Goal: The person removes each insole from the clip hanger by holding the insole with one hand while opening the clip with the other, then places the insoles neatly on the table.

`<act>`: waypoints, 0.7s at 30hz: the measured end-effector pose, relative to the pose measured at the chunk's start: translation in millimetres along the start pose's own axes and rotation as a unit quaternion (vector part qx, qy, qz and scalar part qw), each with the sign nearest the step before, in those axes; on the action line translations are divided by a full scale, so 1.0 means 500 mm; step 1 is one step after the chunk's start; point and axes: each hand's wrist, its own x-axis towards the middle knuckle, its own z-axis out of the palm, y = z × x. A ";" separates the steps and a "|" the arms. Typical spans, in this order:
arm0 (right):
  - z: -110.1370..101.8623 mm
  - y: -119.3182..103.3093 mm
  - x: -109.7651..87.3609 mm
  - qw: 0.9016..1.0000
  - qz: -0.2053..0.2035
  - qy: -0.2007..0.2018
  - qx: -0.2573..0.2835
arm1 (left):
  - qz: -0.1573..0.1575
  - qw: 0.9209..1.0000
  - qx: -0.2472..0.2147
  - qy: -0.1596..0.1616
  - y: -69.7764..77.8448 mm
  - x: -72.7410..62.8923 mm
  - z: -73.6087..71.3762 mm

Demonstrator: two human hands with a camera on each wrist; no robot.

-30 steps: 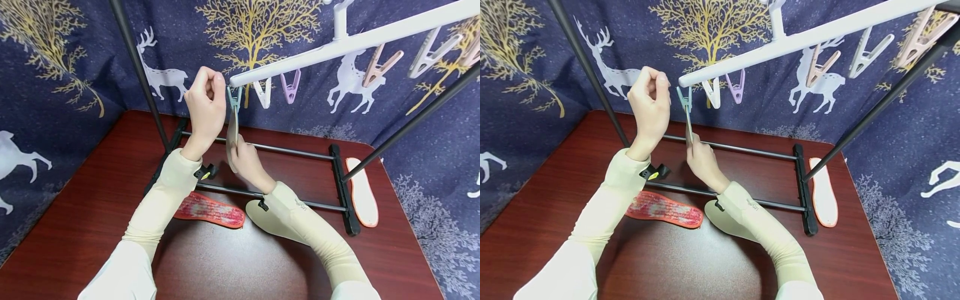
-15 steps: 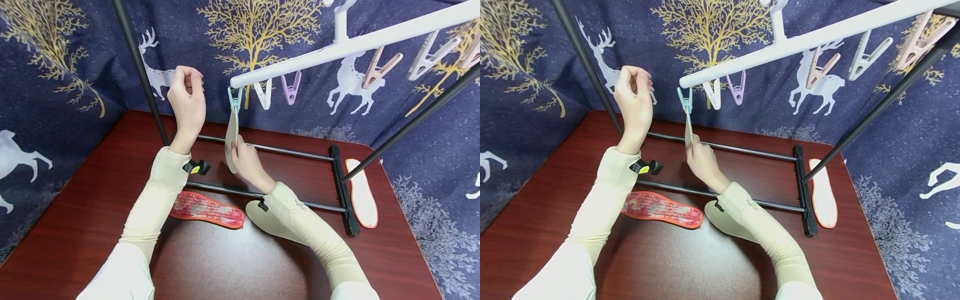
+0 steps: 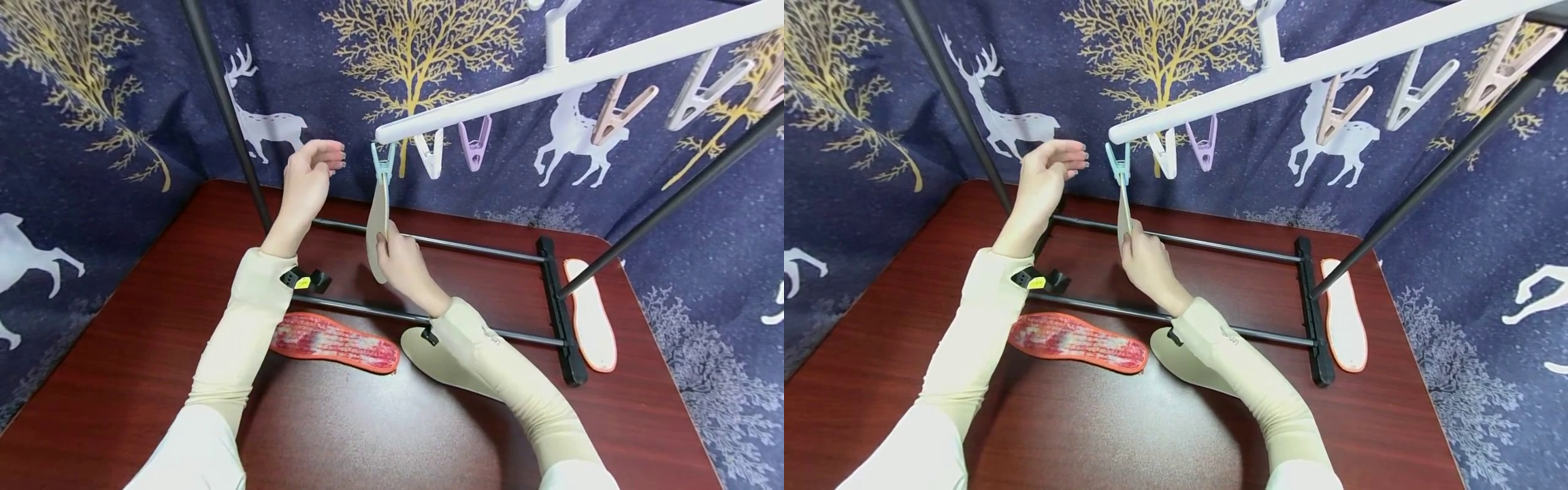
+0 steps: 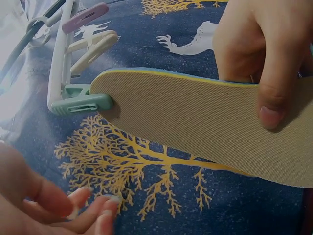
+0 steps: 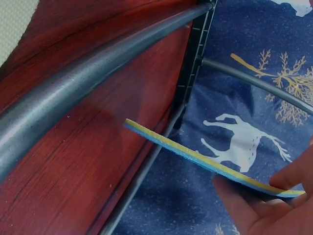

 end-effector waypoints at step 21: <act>-0.001 0.001 0.003 1.000 -0.002 -0.014 0.006 | 0.057 0.964 -0.049 -0.255 -0.021 -0.002 0.010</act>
